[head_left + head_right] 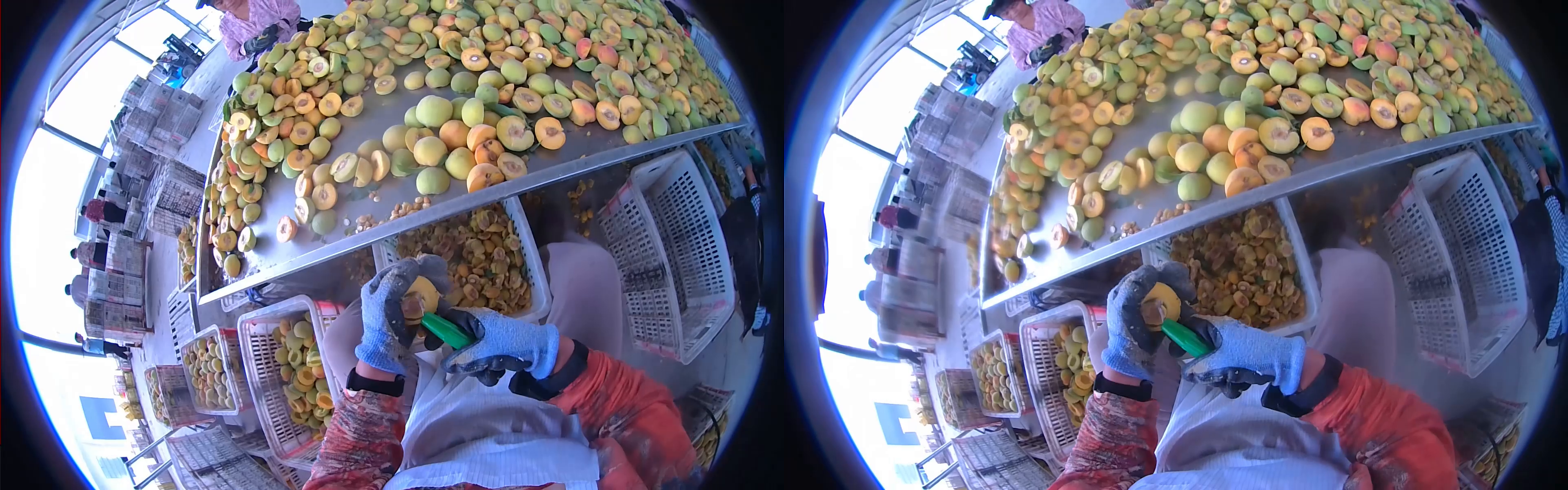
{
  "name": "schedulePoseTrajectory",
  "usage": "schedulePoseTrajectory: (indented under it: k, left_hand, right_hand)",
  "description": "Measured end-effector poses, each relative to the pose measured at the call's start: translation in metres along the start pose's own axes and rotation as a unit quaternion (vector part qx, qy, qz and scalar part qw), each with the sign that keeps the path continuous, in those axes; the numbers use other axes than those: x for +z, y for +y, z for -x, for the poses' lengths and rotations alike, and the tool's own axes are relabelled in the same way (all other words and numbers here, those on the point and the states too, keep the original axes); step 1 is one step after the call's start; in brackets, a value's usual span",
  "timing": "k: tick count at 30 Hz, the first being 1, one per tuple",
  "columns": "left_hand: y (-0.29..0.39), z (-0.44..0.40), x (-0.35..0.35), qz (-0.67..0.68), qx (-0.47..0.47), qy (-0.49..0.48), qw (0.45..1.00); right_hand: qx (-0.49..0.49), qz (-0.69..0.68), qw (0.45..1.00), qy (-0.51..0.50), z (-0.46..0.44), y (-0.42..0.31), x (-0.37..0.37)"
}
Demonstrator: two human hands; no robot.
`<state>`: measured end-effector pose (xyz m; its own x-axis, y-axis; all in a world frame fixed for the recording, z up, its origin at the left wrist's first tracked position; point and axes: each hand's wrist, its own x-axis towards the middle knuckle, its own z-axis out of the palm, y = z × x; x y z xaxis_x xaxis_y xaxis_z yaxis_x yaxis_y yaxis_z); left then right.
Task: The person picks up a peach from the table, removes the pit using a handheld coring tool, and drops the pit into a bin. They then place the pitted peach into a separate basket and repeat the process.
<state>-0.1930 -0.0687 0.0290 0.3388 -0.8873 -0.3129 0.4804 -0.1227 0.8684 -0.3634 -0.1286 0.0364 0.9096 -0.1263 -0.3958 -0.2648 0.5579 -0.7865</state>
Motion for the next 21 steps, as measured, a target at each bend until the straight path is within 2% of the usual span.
schedulePoseTrajectory:
  k: [1,2,4,5,6,8,9,10,11,12,13,14,16,18,20,21]
  left_hand:
    - [0.001,-0.004,0.007,0.074,-0.053,0.025,0.996]
    - [0.002,-0.005,0.014,0.077,-0.048,0.024,0.996]
    - [0.004,-0.006,0.026,0.177,-0.079,0.043,0.980]
    - [-0.011,-0.020,0.009,0.209,-0.042,0.051,0.976]
    - [-0.016,-0.021,0.004,0.209,-0.042,0.049,0.976]
    - [-0.021,-0.021,-0.002,0.134,0.074,0.036,0.988]
    - [-0.017,-0.025,-0.010,0.271,-0.038,0.055,0.960]
    - [-0.018,-0.024,-0.009,0.271,-0.034,0.054,0.960]
    - [-0.020,-0.023,-0.005,0.068,0.084,0.067,0.992]
    - [-0.020,-0.021,-0.003,-0.138,0.196,0.080,0.968]
    - [-0.016,-0.015,-0.005,0.101,0.110,0.045,0.988]
    - [-0.017,-0.009,-0.002,0.101,0.109,0.046,0.988]
    - [-0.019,-0.001,0.006,0.232,0.013,-0.077,0.970]
    - [-0.022,0.002,-0.002,0.234,0.000,-0.077,0.969]
    - [-0.035,-0.004,-0.023,0.314,-0.164,0.016,0.935]
    - [-0.039,-0.006,-0.025,0.274,-0.185,0.032,0.943]
  right_hand:
    - [-0.003,-0.070,0.997,-0.022,-0.001,0.001,-0.004]
    - [-0.003,-0.065,0.998,-0.022,-0.002,0.004,-0.007]
    - [-0.039,-0.177,0.983,-0.004,-0.003,0.016,-0.009]
    - [-0.060,-0.225,0.970,-0.076,-0.001,0.017,-0.012]
    - [-0.061,-0.224,0.970,-0.075,0.001,0.013,-0.011]
    - [-0.078,-0.142,0.986,0.026,0.006,0.000,-0.006]
    - [-0.063,-0.125,0.983,0.118,-0.001,0.004,-0.009]
    - [-0.065,-0.122,0.983,0.117,-0.010,0.015,-0.013]
    - [-0.080,-0.143,0.972,0.170,-0.020,0.028,-0.019]
    - [-0.093,-0.164,0.957,0.222,-0.024,0.027,-0.019]
    - [-0.061,-0.225,0.954,0.189,-0.016,0.021,-0.011]
    - [-0.060,-0.226,0.954,0.189,-0.023,0.026,-0.006]
    - [-0.177,-0.159,0.950,0.202,-0.037,0.041,0.000]
    - [-0.170,-0.159,0.954,0.190,-0.033,0.039,-0.004]
    - [-0.139,0.005,0.963,0.231,-0.022,0.029,-0.001]
    - [-0.189,0.167,0.927,0.277,-0.027,0.033,-0.004]
